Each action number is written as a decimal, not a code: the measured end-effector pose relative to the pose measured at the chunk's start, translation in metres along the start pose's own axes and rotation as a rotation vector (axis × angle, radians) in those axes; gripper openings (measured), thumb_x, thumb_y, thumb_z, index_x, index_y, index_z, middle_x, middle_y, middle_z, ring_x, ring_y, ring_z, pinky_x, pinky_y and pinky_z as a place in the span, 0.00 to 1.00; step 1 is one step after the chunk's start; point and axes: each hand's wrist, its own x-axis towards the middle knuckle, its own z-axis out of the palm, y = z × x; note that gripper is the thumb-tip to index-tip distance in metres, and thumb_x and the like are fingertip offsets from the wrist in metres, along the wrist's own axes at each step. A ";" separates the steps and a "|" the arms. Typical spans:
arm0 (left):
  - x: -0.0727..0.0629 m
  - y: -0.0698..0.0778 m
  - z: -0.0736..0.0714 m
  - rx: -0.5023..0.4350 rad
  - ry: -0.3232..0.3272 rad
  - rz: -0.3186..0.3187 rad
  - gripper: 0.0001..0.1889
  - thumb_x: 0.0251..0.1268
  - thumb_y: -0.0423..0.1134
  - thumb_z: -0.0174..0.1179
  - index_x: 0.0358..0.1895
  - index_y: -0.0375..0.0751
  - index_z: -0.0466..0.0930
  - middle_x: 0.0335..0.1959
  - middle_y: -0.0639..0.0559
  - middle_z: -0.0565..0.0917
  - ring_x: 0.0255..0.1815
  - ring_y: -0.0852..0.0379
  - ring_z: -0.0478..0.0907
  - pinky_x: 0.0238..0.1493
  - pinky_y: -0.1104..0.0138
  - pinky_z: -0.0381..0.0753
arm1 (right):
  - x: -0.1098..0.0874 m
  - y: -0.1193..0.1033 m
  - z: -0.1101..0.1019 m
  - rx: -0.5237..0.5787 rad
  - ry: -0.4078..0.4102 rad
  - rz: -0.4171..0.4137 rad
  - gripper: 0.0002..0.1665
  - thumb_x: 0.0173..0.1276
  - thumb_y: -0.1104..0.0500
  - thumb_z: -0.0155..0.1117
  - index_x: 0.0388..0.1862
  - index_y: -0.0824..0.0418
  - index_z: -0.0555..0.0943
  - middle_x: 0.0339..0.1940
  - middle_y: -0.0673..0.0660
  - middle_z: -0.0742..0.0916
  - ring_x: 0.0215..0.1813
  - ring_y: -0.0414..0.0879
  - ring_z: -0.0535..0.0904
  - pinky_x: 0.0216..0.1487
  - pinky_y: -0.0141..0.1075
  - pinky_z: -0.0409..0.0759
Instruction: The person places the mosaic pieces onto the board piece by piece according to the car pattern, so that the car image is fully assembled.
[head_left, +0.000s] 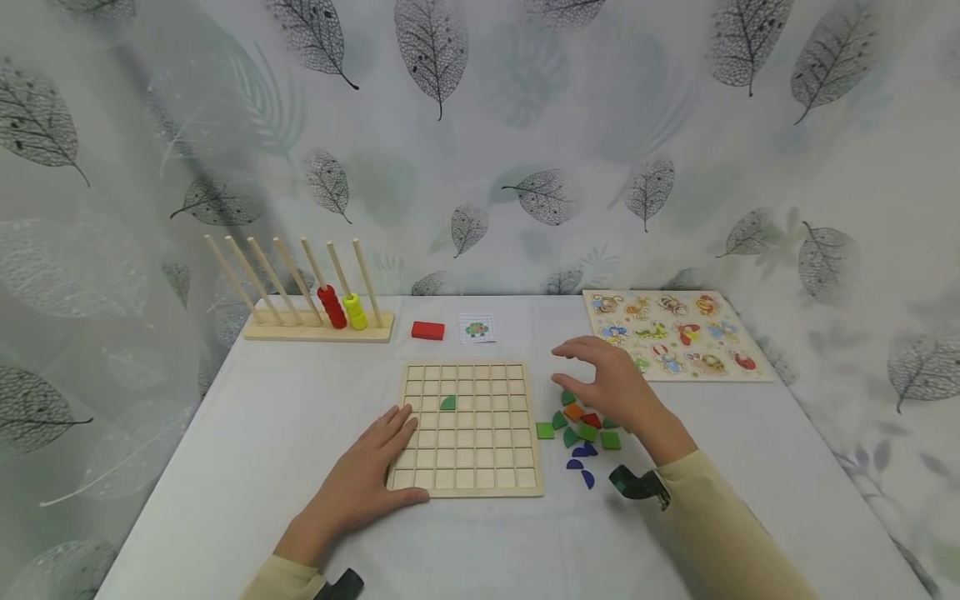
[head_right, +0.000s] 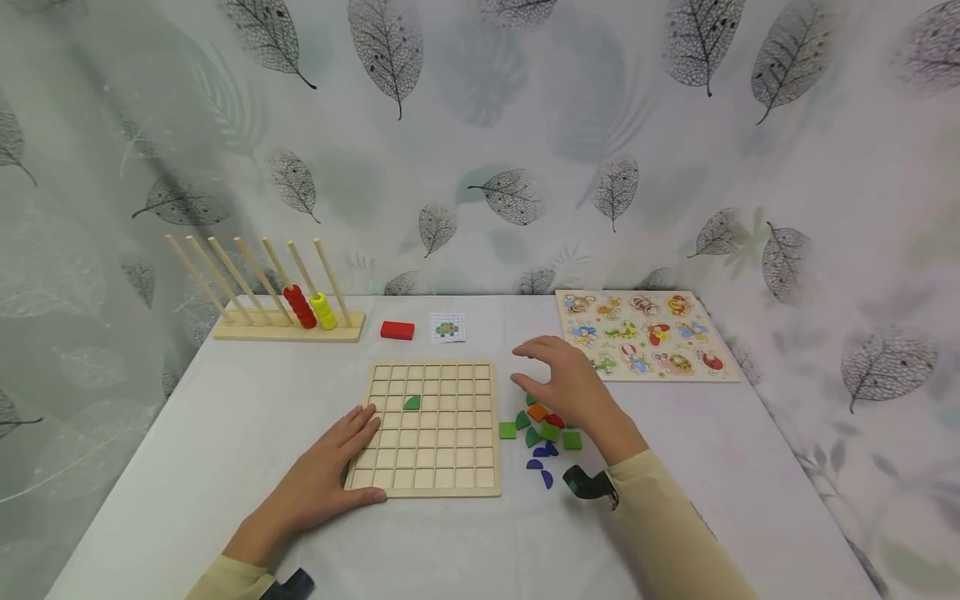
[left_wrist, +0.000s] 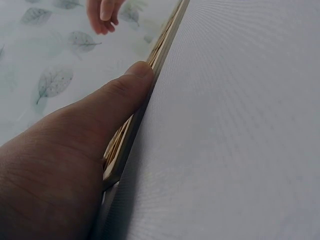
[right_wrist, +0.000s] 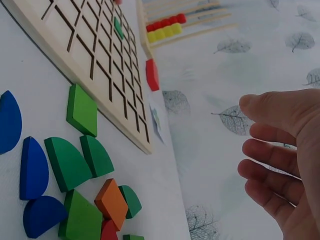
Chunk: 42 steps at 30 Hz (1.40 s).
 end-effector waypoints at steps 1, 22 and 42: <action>0.000 0.000 0.000 -0.002 0.000 -0.002 0.61 0.59 0.80 0.66 0.87 0.44 0.61 0.89 0.52 0.55 0.89 0.47 0.49 0.82 0.44 0.61 | -0.001 0.001 -0.001 -0.001 0.000 0.005 0.23 0.69 0.55 0.82 0.62 0.57 0.89 0.61 0.56 0.89 0.62 0.56 0.85 0.62 0.58 0.84; -0.001 0.001 0.000 -0.001 -0.007 -0.011 0.61 0.58 0.81 0.66 0.87 0.44 0.61 0.89 0.52 0.56 0.89 0.47 0.49 0.81 0.44 0.61 | -0.027 0.032 -0.015 -0.030 0.024 0.094 0.22 0.69 0.57 0.82 0.61 0.58 0.89 0.61 0.57 0.89 0.61 0.57 0.85 0.61 0.60 0.84; 0.001 0.001 -0.002 0.003 0.001 -0.002 0.61 0.58 0.80 0.67 0.87 0.43 0.62 0.89 0.51 0.57 0.89 0.46 0.50 0.81 0.44 0.62 | -0.041 0.054 -0.013 -0.007 -0.001 0.172 0.20 0.70 0.60 0.81 0.59 0.63 0.90 0.58 0.60 0.90 0.58 0.59 0.86 0.62 0.62 0.83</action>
